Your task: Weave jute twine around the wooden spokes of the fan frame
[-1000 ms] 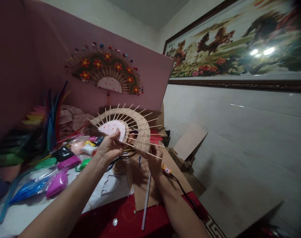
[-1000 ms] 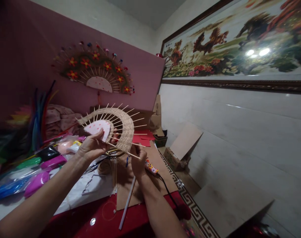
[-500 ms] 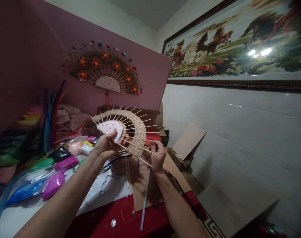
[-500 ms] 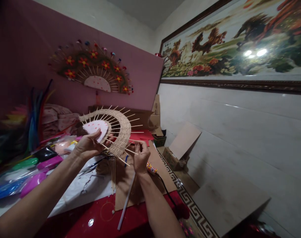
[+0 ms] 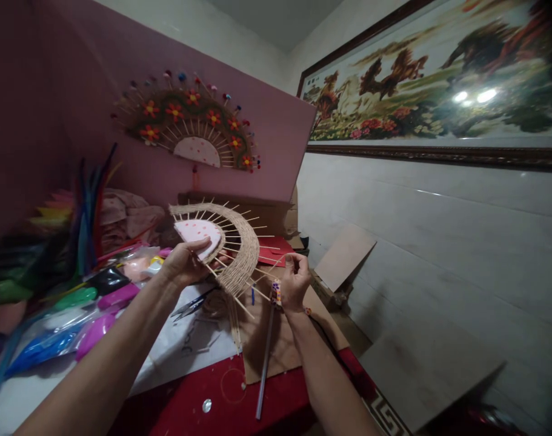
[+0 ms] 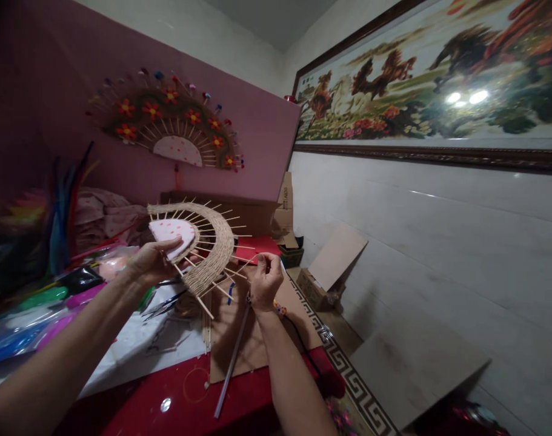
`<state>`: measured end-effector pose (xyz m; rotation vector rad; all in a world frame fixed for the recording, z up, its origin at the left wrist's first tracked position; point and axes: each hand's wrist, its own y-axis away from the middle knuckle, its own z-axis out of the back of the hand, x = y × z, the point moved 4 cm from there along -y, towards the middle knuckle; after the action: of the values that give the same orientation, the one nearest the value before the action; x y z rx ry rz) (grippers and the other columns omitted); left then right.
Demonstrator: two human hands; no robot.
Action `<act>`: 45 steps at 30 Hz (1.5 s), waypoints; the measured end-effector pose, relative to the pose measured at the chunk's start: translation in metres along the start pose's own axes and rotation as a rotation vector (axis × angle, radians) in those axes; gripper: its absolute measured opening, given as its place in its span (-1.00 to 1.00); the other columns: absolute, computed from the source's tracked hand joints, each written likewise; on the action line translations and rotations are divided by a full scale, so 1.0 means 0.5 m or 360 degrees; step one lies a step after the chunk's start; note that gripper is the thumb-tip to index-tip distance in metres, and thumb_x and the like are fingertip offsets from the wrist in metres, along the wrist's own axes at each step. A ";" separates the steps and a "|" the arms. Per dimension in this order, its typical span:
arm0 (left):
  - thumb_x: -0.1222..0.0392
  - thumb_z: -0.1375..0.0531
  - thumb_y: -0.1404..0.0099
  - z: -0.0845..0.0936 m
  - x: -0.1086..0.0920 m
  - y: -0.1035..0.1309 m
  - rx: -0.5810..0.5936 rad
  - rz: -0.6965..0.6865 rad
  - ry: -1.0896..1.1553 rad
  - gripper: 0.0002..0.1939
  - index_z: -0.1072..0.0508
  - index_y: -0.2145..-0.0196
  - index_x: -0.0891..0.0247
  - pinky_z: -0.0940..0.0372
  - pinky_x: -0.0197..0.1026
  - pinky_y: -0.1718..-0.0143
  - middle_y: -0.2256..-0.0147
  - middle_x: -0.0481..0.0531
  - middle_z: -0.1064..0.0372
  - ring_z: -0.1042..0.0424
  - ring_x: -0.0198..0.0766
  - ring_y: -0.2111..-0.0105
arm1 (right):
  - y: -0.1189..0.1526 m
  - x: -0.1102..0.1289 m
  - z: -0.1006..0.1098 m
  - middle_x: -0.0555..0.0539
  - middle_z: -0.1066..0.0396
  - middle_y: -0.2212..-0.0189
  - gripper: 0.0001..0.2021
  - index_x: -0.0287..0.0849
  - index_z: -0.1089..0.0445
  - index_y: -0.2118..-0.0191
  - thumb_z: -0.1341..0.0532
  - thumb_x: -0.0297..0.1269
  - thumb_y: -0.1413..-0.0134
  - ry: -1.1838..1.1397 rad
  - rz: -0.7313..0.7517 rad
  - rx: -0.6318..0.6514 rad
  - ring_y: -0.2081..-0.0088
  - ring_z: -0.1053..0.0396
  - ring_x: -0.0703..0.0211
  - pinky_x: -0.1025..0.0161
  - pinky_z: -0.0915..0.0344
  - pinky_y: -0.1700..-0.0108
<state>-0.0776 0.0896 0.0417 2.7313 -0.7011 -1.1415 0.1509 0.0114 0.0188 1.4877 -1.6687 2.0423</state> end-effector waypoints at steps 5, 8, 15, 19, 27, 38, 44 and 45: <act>0.39 -0.07 -0.16 -0.010 -0.005 0.008 0.0145 -0.0010 -0.0161 -0.82 -0.41 0.28 0.46 -0.40 -0.18 0.59 0.52 0.21 -0.45 -0.47 -0.10 0.55 | 0.004 -0.006 -0.008 0.01 -0.26 0.52 -0.75 -0.21 -0.29 0.43 -0.08 -0.12 -0.06 -0.0066 -0.0040 0.0065 0.43 -0.21 0.26 0.31 -0.17 0.33; 0.38 -0.04 -0.18 -0.016 0.000 0.013 0.0181 0.0029 -0.0157 -0.80 -0.41 0.26 0.45 -0.40 -0.19 0.61 0.52 0.20 -0.46 -0.47 -0.11 0.55 | 0.013 -0.010 -0.018 0.02 -0.27 0.52 -0.76 -0.21 -0.30 0.42 -0.07 -0.13 -0.06 -0.0108 -0.0088 0.0148 0.46 -0.20 0.27 0.33 -0.16 0.35; 0.35 -0.07 -0.17 -0.022 0.014 0.012 0.0295 0.0087 -0.0185 -0.81 -0.41 0.27 0.45 -0.39 -0.20 0.62 0.49 0.24 -0.46 -0.47 -0.08 0.53 | 0.028 -0.007 -0.033 0.06 -0.27 0.58 -0.74 -0.23 -0.31 0.45 -0.10 -0.10 -0.02 -0.0158 -0.0124 0.0278 0.51 -0.19 0.30 0.35 -0.15 0.42; 0.34 -0.08 -0.17 -0.026 0.020 0.010 0.0343 0.0096 -0.0187 -0.80 -0.42 0.27 0.47 -0.40 -0.18 0.58 0.46 0.28 -0.46 -0.48 -0.08 0.51 | 0.031 -0.007 -0.035 0.06 -0.27 0.58 -0.70 -0.22 -0.30 0.44 -0.08 -0.06 -0.03 -0.0184 -0.0140 0.0330 0.52 -0.18 0.30 0.37 -0.14 0.44; 0.32 -0.11 -0.15 -0.016 0.016 0.005 0.0380 0.0098 -0.0211 -0.81 -0.42 0.28 0.46 -0.38 -0.19 0.60 0.46 0.24 -0.46 -0.47 -0.09 0.52 | 0.021 -0.012 -0.026 0.02 -0.30 0.52 -0.74 -0.22 -0.31 0.39 -0.07 -0.11 -0.06 -0.0070 -0.0123 0.0186 0.45 -0.22 0.27 0.34 -0.16 0.35; 0.39 -0.12 -0.11 0.001 -0.002 0.001 0.0334 0.0085 -0.0280 -0.80 -0.42 0.27 0.45 -0.41 -0.14 0.54 0.47 0.23 -0.46 -0.45 -0.14 0.54 | 0.017 -0.010 -0.012 -0.02 -0.27 0.45 -0.79 -0.19 -0.24 0.36 -0.04 -0.14 -0.09 -0.0038 -0.0083 0.0049 0.39 -0.24 0.25 0.29 -0.18 0.29; 0.43 -0.12 -0.09 0.011 -0.012 0.001 0.0281 0.0104 -0.0256 -0.84 -0.43 0.33 0.45 -0.42 -0.11 0.52 0.49 0.23 -0.45 -0.45 -0.14 0.56 | 0.015 -0.003 -0.008 0.00 -0.25 0.48 -0.78 -0.19 -0.24 0.38 -0.06 -0.12 -0.08 -0.0034 -0.0019 0.0023 0.43 -0.21 0.26 0.29 -0.18 0.31; 0.43 -0.12 -0.08 0.012 -0.013 0.001 0.0281 0.0110 -0.0270 -0.84 -0.43 0.34 0.44 -0.42 -0.11 0.53 0.49 0.23 -0.45 -0.45 -0.14 0.56 | 0.014 -0.003 -0.007 0.00 -0.25 0.48 -0.78 -0.19 -0.24 0.37 -0.07 -0.12 -0.08 -0.0034 -0.0017 0.0021 0.43 -0.21 0.26 0.29 -0.17 0.31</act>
<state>-0.0860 0.0925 0.0418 2.7472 -0.9536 -1.3687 0.1451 0.0121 0.0131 1.5244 -1.6547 2.0430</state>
